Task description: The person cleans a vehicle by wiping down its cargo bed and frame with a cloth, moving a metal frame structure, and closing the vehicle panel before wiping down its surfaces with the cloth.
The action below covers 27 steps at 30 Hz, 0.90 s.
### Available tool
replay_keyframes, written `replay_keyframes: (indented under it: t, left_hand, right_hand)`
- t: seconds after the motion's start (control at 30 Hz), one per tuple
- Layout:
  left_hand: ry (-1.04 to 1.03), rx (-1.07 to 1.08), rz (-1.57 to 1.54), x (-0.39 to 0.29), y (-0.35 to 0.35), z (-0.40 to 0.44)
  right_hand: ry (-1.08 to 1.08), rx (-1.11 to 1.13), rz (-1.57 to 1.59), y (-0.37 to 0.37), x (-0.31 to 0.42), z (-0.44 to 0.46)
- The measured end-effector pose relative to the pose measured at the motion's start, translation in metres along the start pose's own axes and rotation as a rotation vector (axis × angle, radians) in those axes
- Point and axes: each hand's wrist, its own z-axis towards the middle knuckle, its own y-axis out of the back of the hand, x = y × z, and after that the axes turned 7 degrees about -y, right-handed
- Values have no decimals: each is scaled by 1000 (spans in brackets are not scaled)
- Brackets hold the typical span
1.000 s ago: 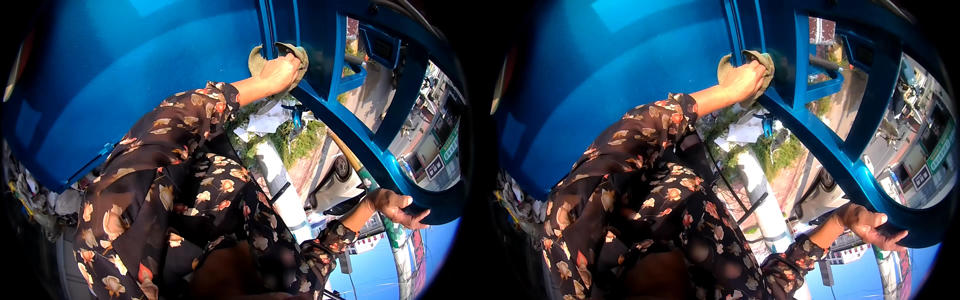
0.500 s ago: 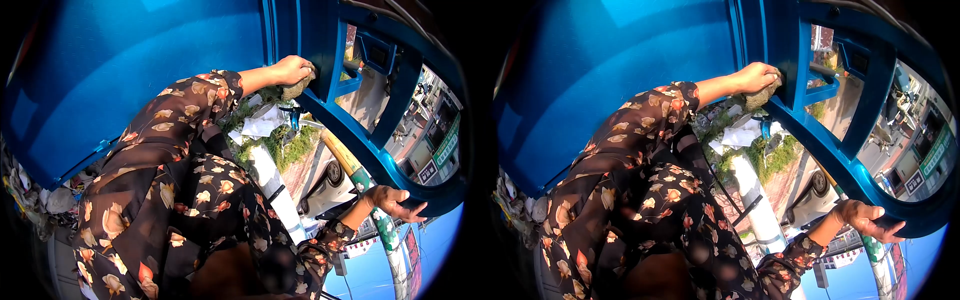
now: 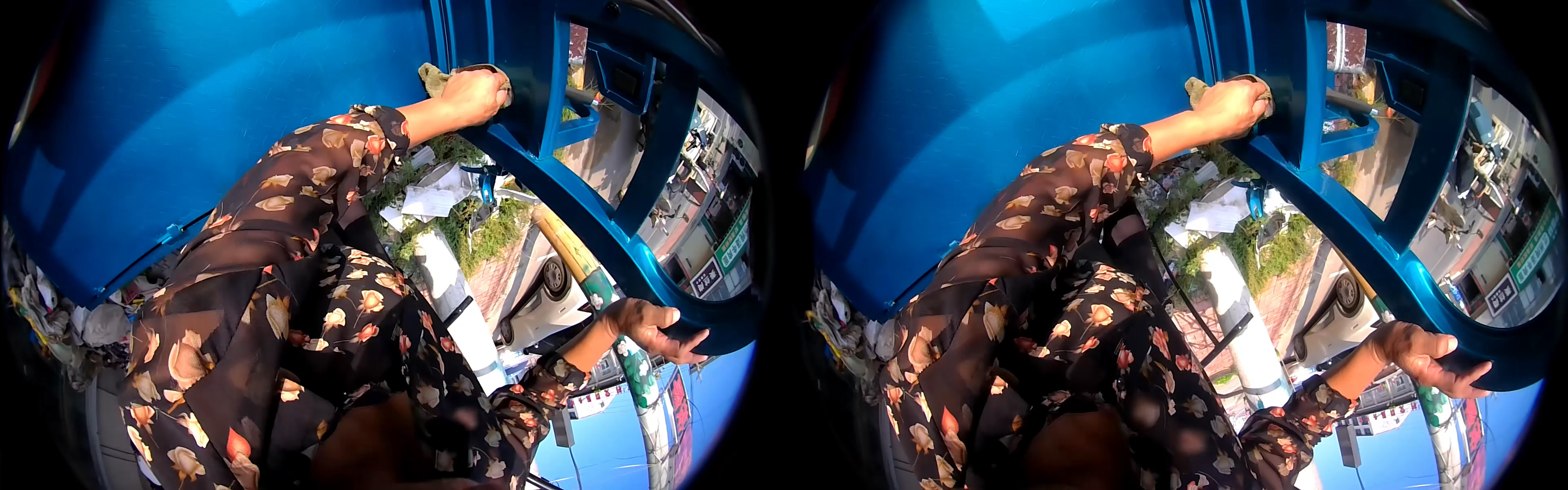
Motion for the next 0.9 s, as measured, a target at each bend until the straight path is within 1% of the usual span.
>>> replay_keyframes:
  t: [0.03,0.1,0.17,0.23,0.27,0.3,0.33,0.37,0.43,0.47,0.5,0.57,0.6,0.63,0.67,0.7,0.73,0.77,0.87,0.9]
  left_hand:
    - [-71,-1,-81,-16,6,-4]
    - [-121,-8,-72,-25,-3,-1]
    - [-251,-102,-83,-9,-11,-4]
    - [-155,-22,-10,-5,-1,-6]
    - [-104,-33,1,0,4,-5]
    - [-62,-38,7,6,7,-3]
    - [-60,-122,3,13,8,1]
    - [-122,-281,-35,15,11,6]
    - [-236,-472,-164,-3,39,17]
    - [-270,-513,-152,-3,44,26]
    - [-302,-553,-140,-2,47,36]
    - [-411,-601,35,10,31,49]
    - [-320,-572,50,14,15,42]
    - [-320,-553,145,24,-3,34]
    - [-321,-454,113,12,0,17]
    - [-289,-353,145,21,-14,5]
    - [-345,-297,145,26,-25,-10]
    - [-394,-236,146,27,-28,-19]
    - [-401,-113,241,19,-23,-25]
    - [-323,-1,252,18,-5,-16]
  right_hand:
    - [16,12,-7,3,-4,3]
    - [27,26,-27,2,-4,-2]
    - [-115,34,240,-4,-1,-8]
    - [-45,19,180,-2,-4,-5]
    - [1,40,45,2,-1,-3]
    - [-32,30,33,3,4,-1]
    - [-30,27,66,2,1,-1]
    - [-37,21,99,1,-3,-1]
    - [-64,23,81,3,3,-1]
    - [-143,-18,172,0,9,-3]
    - [-102,12,93,3,8,-3]
    - [-122,43,83,6,4,-8]
    - [-123,47,97,8,5,-8]
    - [-120,43,115,8,6,-6]
    - [-93,54,134,6,10,-1]
    - [-157,51,197,3,16,3]
    - [-150,58,183,4,16,4]
    - [-145,71,169,2,17,6]
    - [-163,22,296,-2,11,-5]
    - [-169,37,294,-20,25,-14]
